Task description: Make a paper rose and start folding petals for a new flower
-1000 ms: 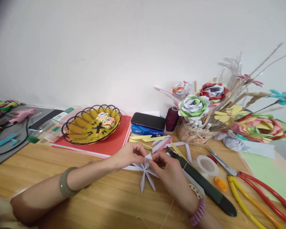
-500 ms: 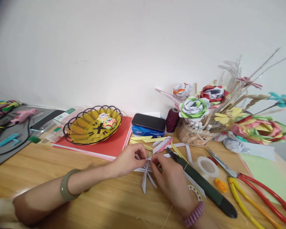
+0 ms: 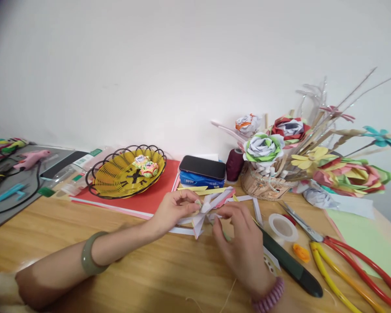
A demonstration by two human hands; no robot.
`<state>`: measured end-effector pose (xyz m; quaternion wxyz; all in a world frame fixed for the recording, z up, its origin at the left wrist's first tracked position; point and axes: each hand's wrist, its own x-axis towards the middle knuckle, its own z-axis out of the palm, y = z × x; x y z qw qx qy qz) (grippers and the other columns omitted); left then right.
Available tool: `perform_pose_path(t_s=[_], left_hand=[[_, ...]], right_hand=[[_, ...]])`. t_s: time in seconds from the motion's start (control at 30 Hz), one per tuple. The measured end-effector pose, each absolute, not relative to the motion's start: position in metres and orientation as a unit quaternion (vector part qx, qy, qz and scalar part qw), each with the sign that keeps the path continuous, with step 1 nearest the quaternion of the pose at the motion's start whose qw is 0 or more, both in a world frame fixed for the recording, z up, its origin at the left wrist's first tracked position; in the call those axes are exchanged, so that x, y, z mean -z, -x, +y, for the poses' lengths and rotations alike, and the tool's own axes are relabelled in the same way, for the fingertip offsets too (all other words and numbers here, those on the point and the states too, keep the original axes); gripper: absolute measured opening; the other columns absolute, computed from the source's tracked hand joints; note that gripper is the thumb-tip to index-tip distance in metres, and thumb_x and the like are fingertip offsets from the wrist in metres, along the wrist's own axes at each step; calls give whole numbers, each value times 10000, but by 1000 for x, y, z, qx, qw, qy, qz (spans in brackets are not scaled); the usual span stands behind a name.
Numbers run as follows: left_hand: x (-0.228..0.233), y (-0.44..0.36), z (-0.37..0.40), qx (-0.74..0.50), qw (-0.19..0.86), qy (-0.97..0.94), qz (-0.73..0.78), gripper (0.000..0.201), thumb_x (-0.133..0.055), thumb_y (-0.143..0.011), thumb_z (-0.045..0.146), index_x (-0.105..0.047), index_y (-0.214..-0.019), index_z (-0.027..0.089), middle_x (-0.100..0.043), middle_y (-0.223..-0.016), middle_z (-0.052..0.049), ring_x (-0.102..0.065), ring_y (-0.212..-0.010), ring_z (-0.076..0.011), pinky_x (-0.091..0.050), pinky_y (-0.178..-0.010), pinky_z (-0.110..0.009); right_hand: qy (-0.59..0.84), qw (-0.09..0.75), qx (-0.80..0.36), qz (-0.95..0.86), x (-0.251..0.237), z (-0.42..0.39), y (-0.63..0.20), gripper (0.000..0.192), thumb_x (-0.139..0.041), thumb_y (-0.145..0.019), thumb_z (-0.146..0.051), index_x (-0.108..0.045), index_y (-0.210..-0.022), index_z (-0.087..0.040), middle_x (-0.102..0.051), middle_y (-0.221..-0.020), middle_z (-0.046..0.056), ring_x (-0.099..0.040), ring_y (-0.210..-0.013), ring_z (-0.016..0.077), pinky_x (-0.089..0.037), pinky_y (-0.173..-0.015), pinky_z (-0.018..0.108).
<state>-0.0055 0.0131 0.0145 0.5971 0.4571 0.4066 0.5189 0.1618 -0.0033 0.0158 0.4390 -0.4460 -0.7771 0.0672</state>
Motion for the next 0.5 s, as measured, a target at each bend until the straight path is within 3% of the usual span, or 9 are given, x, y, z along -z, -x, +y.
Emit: perform_pose_path(t_s=[0.1, 0.2, 0.4, 0.5], left_hand=[[-16, 6, 10, -562, 529, -506, 386, 94, -712, -602, 194, -640, -638, 147, -593, -752, -27, -552, -754, -136, -433, -731, -253], [-16, 5, 7, -549, 504, -549, 378, 26, -682, -640, 148, -660, -646, 160, -564, -837, -41, -548, -856, -151, -426, -814, -270], [-10, 3, 5, -507, 544, -559, 368, 123, -670, -663, 146, -669, -778, 187, -530, -1007, -49, -505, -1036, -179, -390, -907, -293], [-10, 3, 6, -499, 591, -510, 376, 93, -690, -638, 154, -666, -727, 153, -569, -1008, -63, -523, -1030, -186, -391, -892, -287]], right_hand=[[482, 377, -274, -742, -25, -4, -158, 187, -440, -843, -343, -514, -732, -213, -549, -659, 7, -517, -593, 148, -430, -531, 263], [471, 351, -399, -704, -27, -3, -157, 266, -448, -835, -424, -534, -720, -201, -562, -692, 2, -528, -653, 152, -441, -597, 261], [441, 364, -435, -696, -21, -2, -157, 264, -473, -826, -433, -569, -736, -204, -578, -731, 0, -527, -707, 158, -428, -657, 267], [453, 359, -442, -686, -22, -3, -155, 294, -482, -806, -464, -553, -690, -204, -549, -690, -8, -503, -675, 154, -410, -634, 267]])
